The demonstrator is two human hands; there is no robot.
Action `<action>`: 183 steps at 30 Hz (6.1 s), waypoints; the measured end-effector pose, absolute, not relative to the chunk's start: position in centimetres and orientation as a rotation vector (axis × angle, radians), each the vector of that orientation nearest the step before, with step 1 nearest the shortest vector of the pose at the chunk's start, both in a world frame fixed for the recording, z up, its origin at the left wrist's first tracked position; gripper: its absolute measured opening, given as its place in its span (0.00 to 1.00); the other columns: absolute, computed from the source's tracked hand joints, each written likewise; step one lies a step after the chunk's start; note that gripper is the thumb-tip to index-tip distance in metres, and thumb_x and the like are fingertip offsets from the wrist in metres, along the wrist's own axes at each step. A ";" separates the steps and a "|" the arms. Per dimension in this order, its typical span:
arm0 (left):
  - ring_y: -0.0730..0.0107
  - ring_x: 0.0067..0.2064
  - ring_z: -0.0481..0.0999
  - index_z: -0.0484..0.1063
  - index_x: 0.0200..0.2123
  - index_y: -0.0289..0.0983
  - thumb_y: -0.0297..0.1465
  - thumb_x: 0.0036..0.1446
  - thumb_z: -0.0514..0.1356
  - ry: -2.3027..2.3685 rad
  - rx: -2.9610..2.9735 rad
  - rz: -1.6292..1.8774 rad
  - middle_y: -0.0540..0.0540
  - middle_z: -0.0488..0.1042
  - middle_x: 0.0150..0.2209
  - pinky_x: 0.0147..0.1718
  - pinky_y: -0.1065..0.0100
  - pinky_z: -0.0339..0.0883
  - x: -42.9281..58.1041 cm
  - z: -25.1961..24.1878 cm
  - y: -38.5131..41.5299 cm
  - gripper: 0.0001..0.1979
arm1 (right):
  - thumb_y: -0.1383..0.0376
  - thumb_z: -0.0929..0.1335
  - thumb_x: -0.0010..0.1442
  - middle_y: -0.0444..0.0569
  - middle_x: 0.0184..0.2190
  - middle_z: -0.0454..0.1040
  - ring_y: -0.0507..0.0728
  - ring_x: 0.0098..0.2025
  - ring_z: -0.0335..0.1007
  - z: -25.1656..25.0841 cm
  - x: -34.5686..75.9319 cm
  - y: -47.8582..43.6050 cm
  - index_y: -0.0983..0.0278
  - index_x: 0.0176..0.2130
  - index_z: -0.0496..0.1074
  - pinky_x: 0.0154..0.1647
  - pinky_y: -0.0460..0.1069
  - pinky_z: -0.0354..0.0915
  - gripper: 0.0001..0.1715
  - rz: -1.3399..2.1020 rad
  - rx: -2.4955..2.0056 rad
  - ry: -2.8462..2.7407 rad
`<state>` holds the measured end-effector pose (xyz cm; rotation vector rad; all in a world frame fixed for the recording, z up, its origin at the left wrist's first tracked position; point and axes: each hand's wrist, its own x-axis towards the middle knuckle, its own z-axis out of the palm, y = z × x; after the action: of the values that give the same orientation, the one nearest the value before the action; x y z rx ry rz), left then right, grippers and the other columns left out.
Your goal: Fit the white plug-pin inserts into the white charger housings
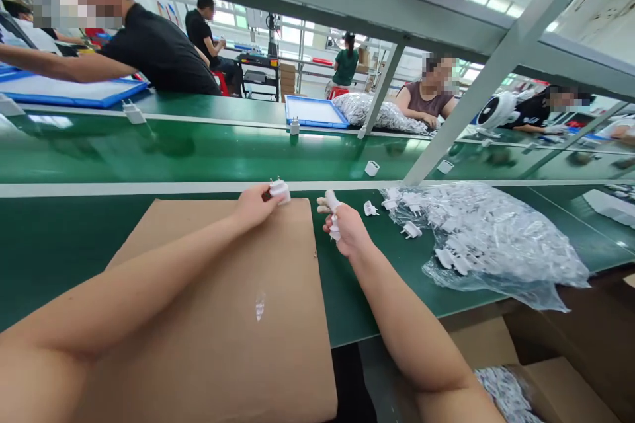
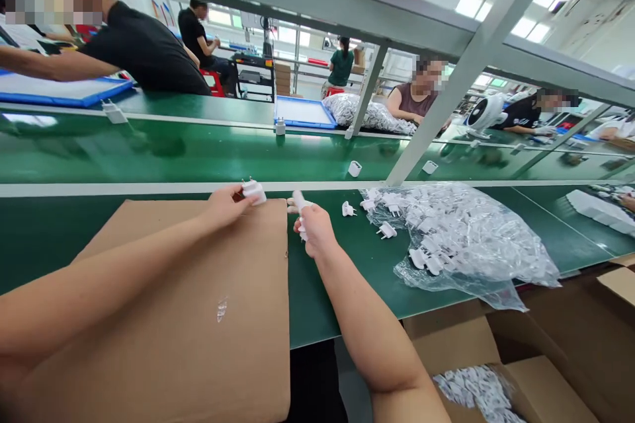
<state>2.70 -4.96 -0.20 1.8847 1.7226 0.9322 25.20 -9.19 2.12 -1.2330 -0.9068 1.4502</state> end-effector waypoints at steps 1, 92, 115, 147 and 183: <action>0.58 0.38 0.75 0.76 0.43 0.37 0.44 0.60 0.60 1.826 1.838 0.917 0.44 0.78 0.39 0.36 0.65 0.64 2.4 0.2 -3.6 0.17 | 0.51 0.68 0.61 0.43 0.25 0.68 0.48 0.20 0.54 2.4 25.7 -8.8 0.63 0.37 0.73 0.20 0.44 0.55 0.17 1.570 -1.209 -0.764; 0.65 0.37 0.73 0.74 0.31 0.36 0.35 0.57 0.62 1.021 1.805 1.051 0.45 0.76 0.37 0.35 0.67 0.65 5.0 -2.4 -10.8 0.07 | 0.60 0.75 0.40 0.43 0.26 0.71 0.48 0.26 0.53 0.6 23.6 -11.0 0.67 0.37 0.79 0.27 0.46 0.46 0.22 1.571 -1.274 -1.313; 0.61 0.41 0.75 0.76 0.35 0.37 0.28 0.44 0.54 1.242 1.583 1.168 0.45 0.77 0.38 0.41 0.63 0.68 5.0 -3.2 -10.0 0.14 | 0.67 0.69 0.50 0.44 0.29 0.72 0.51 0.28 0.62 0.0 23.9 -11.7 0.64 0.34 0.74 0.28 0.46 0.54 0.07 1.168 -1.333 -1.785; 0.61 0.39 0.73 0.74 0.38 0.38 0.44 0.52 0.68 1.452 2.244 0.859 0.46 0.73 0.38 0.40 0.65 0.66 4.7 1.9 -3.1 0.17 | 0.51 0.78 0.38 0.42 0.25 0.69 0.46 0.22 0.54 1.9 25.0 -9.2 0.64 0.34 0.77 0.21 0.45 0.48 0.27 1.569 -1.045 -0.919; 0.68 0.30 0.68 0.76 0.33 0.37 0.43 0.52 0.67 1.044 1.806 1.045 0.50 0.70 0.28 0.28 0.69 0.59 5.9 -2.6 -11.4 0.14 | 0.66 0.69 0.58 0.47 0.33 0.69 0.53 0.32 0.65 1.6 24.7 -11.7 0.59 0.46 0.80 0.31 0.48 0.61 0.16 0.582 -1.209 -2.134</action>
<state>5.87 -11.37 -2.57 1.8063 1.0439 1.0446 24.73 -11.70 1.59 -1.2086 -2.1341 0.5816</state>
